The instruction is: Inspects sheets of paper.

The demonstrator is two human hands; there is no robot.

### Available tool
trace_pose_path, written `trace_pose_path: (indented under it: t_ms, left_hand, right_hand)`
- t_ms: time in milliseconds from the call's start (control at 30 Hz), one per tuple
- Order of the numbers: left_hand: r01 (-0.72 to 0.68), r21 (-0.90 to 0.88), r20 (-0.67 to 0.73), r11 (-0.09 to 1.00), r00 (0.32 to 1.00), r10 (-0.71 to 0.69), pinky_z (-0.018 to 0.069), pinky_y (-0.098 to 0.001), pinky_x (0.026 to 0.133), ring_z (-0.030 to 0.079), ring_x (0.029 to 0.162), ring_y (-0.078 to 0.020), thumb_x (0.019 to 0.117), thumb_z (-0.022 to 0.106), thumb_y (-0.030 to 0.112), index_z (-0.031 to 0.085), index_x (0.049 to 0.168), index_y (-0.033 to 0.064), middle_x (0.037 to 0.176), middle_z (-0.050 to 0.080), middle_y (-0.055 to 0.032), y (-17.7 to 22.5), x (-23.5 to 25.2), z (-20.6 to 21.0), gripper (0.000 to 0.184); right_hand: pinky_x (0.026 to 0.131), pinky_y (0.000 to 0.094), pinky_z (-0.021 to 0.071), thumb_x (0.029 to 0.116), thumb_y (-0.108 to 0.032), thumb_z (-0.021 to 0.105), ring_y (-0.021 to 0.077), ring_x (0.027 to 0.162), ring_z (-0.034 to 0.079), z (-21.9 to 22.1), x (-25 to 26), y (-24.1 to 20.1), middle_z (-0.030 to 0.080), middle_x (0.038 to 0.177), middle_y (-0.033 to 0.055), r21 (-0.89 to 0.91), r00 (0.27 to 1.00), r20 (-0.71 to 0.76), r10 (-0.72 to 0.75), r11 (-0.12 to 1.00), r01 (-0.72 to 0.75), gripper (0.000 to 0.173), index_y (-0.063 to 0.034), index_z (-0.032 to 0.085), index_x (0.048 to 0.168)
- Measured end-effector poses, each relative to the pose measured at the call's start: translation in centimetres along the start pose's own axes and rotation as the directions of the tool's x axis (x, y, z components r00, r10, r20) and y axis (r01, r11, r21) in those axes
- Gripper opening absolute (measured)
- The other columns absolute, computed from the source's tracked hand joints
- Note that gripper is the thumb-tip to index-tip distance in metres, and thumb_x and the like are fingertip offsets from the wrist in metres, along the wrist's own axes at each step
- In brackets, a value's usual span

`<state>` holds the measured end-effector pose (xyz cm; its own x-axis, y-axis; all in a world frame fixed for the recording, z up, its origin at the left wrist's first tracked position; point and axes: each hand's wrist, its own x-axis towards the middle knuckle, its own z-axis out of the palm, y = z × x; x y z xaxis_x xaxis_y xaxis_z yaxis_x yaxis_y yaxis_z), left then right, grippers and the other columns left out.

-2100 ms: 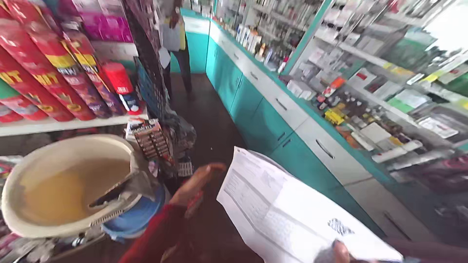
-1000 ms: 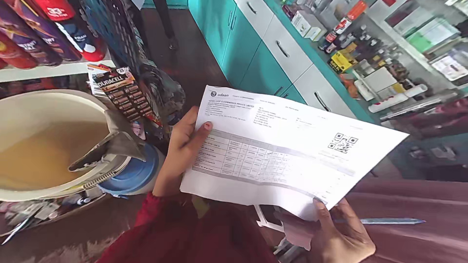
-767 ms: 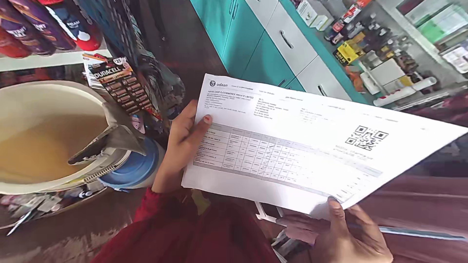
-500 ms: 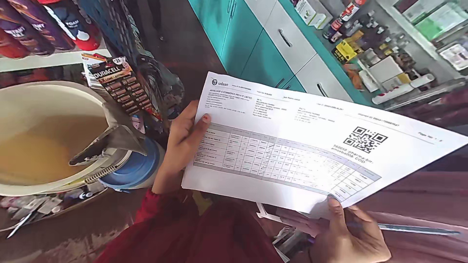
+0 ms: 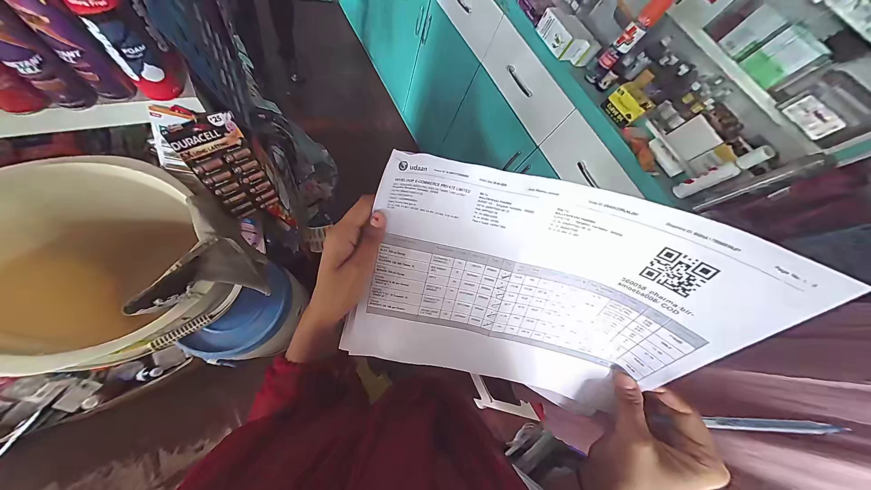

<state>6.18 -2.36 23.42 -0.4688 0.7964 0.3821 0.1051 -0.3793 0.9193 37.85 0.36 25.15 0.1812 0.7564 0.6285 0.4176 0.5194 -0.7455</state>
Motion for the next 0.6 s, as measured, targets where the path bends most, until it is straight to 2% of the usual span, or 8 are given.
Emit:
trace_pose_path:
  t_ms: [333,500,600]
  left_hand:
    - [0.023,-0.054,0.013,0.998,1.000,-0.022,0.0561,-0.0116,0.070,0.065,0.079,0.0070,0.1103,0.033,0.009,0.058,0.121,0.0075,0.091,0.066,0.0087,-0.23,0.31,0.13,0.027]
    - [0.022,-0.058,0.032,0.998,0.999,-0.020,0.0562,-0.0128,0.076,0.066,0.085,0.0063,0.1105,0.033,0.009,0.058,0.124,0.0060,0.096,0.067,0.0079,-0.49,0.38,0.33,0.028]
    - [0.029,-0.068,0.036,0.997,0.999,-0.027,0.0563,-0.0123,0.074,0.066,0.083,0.0069,0.1106,0.033,0.009,0.058,0.123,0.0071,0.094,0.067,0.0087,-0.42,0.43,0.57,0.028]
  right_hand:
    - [0.078,0.0158,0.0590,0.0843,0.005,0.072,-0.0035,0.079,0.069,-0.31,-0.31,-0.01,0.073,0.085,-0.0134,0.007,1.000,-0.008,-0.010,1.000,0.010,0.014,-0.0076,0.072,0.090]
    - [0.076,0.0157,0.0591,0.0841,0.006,0.071,-0.0031,0.077,0.068,-0.61,-0.50,-0.20,0.072,0.082,-0.0132,0.003,1.000,-0.020,0.005,1.000,-0.005,0.014,-0.0070,0.072,0.090]
    - [0.075,0.0154,0.0590,0.0842,0.005,0.072,-0.0034,0.077,0.068,-0.79,-0.56,-0.29,0.072,0.082,-0.0137,-0.009,1.000,-0.025,0.009,1.000,-0.009,0.013,-0.0077,0.072,0.089]
